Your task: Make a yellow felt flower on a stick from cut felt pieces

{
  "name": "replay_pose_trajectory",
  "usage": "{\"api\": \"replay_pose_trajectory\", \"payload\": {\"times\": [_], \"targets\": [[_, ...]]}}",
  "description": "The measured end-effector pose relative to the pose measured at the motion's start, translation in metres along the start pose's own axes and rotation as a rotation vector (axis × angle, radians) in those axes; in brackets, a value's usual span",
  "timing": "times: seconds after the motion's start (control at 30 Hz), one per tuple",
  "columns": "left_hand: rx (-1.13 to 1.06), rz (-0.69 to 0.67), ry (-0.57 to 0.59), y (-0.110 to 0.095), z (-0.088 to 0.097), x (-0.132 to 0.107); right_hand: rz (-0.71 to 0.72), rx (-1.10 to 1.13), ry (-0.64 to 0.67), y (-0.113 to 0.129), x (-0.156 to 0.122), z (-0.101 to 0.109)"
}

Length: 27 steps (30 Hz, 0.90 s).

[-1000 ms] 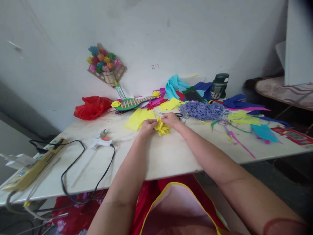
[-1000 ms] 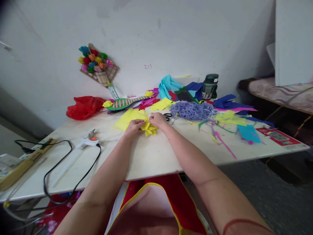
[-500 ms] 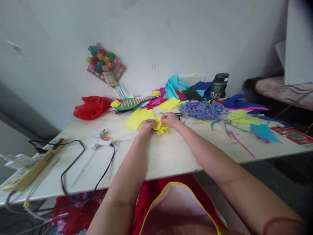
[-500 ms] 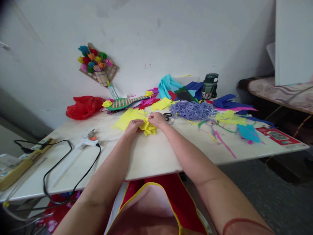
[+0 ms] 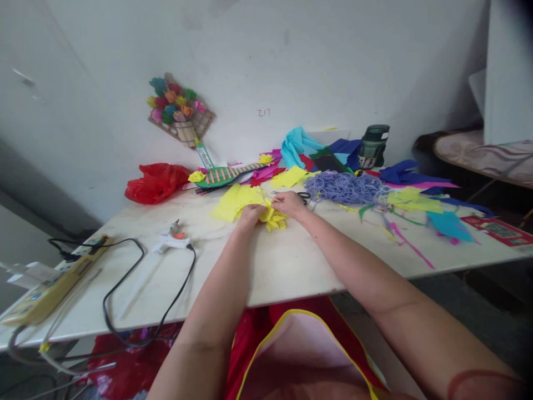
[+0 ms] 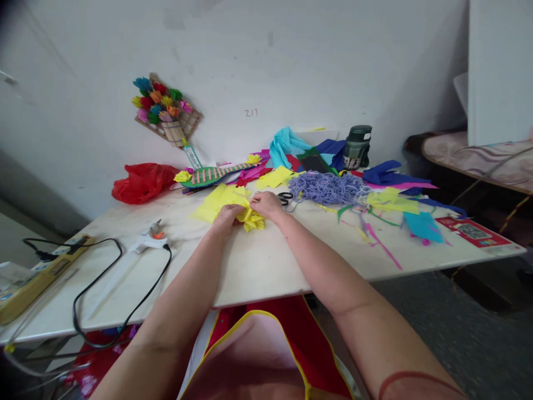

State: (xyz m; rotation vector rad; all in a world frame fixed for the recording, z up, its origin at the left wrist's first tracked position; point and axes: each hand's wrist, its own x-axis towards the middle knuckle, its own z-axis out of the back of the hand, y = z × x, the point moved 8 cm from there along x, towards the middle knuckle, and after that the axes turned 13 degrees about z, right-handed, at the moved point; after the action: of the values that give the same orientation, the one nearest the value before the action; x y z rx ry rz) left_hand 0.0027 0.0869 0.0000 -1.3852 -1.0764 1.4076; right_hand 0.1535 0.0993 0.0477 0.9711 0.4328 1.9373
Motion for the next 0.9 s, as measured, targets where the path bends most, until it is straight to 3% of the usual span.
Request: {"api": "replay_pose_trajectory", "payload": {"times": [0.3, 0.6, 0.73, 0.9], "targets": [[-0.043, 0.016, -0.065, -0.003, 0.005, 0.000, 0.023, 0.174, -0.001, -0.009, 0.004, -0.005], [0.124, -0.140, -0.013, -0.011, -0.001, -0.003, 0.039, 0.075, 0.033, -0.006, 0.006, 0.000], [0.210, -0.221, -0.064, -0.017, 0.000, -0.008, 0.002, 0.030, 0.054, -0.006, 0.005, 0.002], [0.189, -0.217, -0.054, -0.017, -0.002, -0.008, -0.015, 0.028, 0.039, -0.005, 0.005, 0.004]]}}
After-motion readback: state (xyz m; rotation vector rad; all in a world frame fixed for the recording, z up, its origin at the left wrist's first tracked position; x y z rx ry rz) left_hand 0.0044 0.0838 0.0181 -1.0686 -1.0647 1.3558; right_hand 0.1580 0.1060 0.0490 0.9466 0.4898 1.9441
